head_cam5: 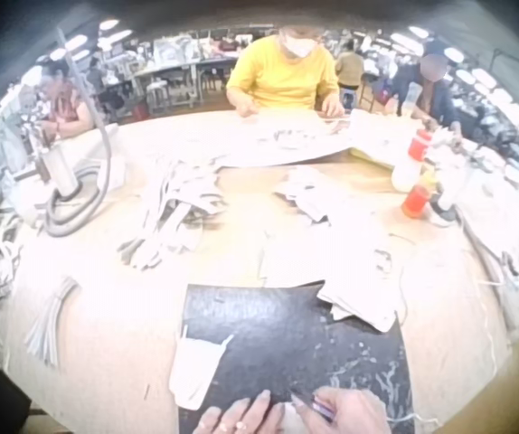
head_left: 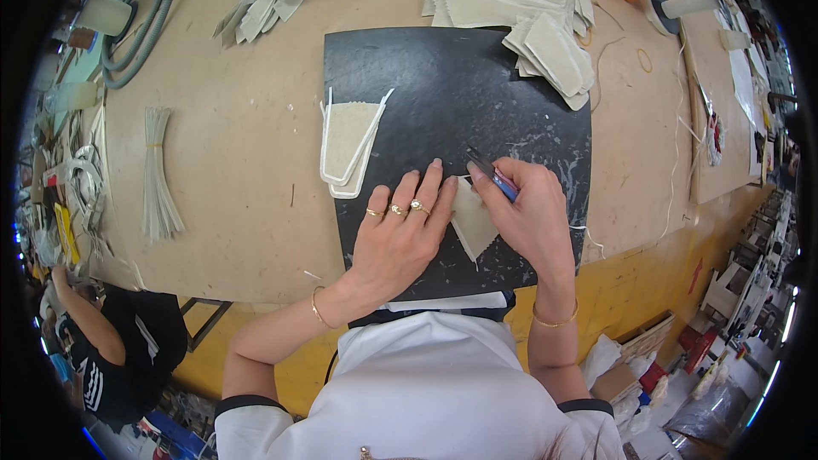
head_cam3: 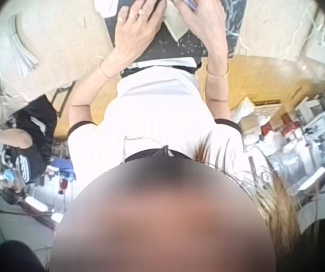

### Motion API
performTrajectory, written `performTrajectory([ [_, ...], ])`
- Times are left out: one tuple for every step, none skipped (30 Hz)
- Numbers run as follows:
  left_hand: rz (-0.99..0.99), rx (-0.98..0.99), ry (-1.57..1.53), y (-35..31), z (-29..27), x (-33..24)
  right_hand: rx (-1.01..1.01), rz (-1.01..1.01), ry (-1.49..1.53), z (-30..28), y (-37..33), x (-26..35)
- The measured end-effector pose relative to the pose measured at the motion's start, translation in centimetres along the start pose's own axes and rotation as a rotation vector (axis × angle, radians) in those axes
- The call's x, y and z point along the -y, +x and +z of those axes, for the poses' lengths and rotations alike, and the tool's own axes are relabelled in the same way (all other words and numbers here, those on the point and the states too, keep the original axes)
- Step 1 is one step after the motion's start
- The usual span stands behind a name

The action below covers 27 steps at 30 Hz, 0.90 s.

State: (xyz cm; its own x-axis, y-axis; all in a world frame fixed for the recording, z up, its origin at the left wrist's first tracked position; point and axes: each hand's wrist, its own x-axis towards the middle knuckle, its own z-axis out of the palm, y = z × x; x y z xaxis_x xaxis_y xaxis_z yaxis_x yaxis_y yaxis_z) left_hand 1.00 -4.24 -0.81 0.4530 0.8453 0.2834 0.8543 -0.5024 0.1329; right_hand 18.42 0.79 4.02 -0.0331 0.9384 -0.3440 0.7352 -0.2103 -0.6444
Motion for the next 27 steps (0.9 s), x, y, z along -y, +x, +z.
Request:
performTrajectory([
  [-0.013,0.009,-0.008,0.0,-0.1,-0.1,0.005,0.011,-0.001,0.0,-0.2,0.0],
  [-0.024,0.018,-0.017,0.0,-0.1,-0.2,0.009,0.023,-0.002,0.1,-0.6,0.0],
  [-0.027,0.016,-0.014,0.0,-0.1,-0.2,0.013,0.035,-0.004,0.1,-1.0,0.0],
  [-0.029,0.015,-0.012,0.0,-0.1,-0.3,0.002,0.04,-0.01,0.2,-1.2,0.0],
  [-0.031,0.015,-0.011,0.0,-0.1,-0.3,-0.01,0.045,-0.015,0.3,-1.4,0.0],
  [-0.031,0.016,-0.01,0.0,0.0,-0.4,-0.017,0.052,-0.02,0.5,-1.6,0.0],
  [-0.031,0.017,-0.009,0.0,-0.1,-0.4,-0.03,0.044,-0.033,0.5,-1.7,-0.1],
  [-0.03,0.013,-0.006,0.0,-0.1,-0.4,-0.039,0.038,-0.044,0.6,-1.8,-0.1],
  [-0.029,0.026,-0.005,0.0,-0.1,-0.4,-0.058,0.016,-0.047,0.7,-1.8,-0.2],
  [-0.029,0.034,-0.004,0.0,-0.1,-0.4,-0.062,0.016,-0.059,0.8,-1.8,-0.3],
  [-0.029,0.039,-0.004,0.0,-0.2,-0.3,-0.076,0.0,-0.063,1.0,-1.7,-0.3],
  [-0.028,0.04,-0.006,0.0,-0.2,-0.3,-0.09,-0.015,-0.067,1.1,-1.7,-0.4],
  [-0.029,0.038,-0.008,0.0,-0.2,-0.4,-0.086,-0.009,-0.07,1.1,-1.7,-0.5],
  [-0.03,0.038,-0.011,0.0,-0.2,-0.4,-0.082,-0.003,-0.073,1.2,-1.7,-0.5],
  [-0.031,0.04,-0.011,0.0,-0.2,-0.4,-0.076,0.003,-0.075,1.2,-1.7,-0.6],
  [-0.032,0.043,-0.011,0.0,-0.2,-0.4,-0.08,-0.002,-0.086,1.2,-1.7,-0.6],
  [-0.032,0.045,-0.011,0.0,-0.2,-0.4,-0.081,-0.007,-0.097,1.3,-1.7,-0.6],
  [-0.028,0.047,-0.007,0.0,-0.2,-0.4,-0.083,-0.013,-0.107,1.3,-1.7,-0.6],
  [-0.023,0.047,-0.002,0.0,-0.2,-0.3,-0.091,-0.017,-0.102,1.3,-1.7,-0.5],
  [-0.019,0.042,0.001,0.0,-0.2,-0.3,-0.1,-0.022,-0.097,1.3,-1.8,-0.5],
  [-0.034,0.042,-0.021,0.0,-0.1,-0.2,-0.109,-0.027,-0.092,1.3,-1.8,-0.4],
  [-0.051,0.036,-0.046,0.1,-0.1,-0.2,-0.083,-0.003,-0.116,1.3,-1.8,-0.3],
  [-0.063,0.039,-0.073,0.1,0.0,-0.1,-0.058,0.021,-0.141,1.2,-1.9,-0.3],
  [-0.044,0.046,-0.055,0.2,0.0,0.0,-0.033,0.045,-0.165,1.1,-1.9,-0.2],
  [-0.023,0.063,-0.037,0.2,-0.1,0.1,-0.032,0.05,-0.17,1.1,-1.9,-0.2],
  [0.0,0.069,-0.014,0.3,-0.2,0.3,-0.032,0.053,-0.176,1.2,-1.9,-0.1],
  [-0.019,0.084,-0.03,0.3,-0.3,0.3,-0.038,0.062,-0.177,1.2,-1.9,0.0],
])
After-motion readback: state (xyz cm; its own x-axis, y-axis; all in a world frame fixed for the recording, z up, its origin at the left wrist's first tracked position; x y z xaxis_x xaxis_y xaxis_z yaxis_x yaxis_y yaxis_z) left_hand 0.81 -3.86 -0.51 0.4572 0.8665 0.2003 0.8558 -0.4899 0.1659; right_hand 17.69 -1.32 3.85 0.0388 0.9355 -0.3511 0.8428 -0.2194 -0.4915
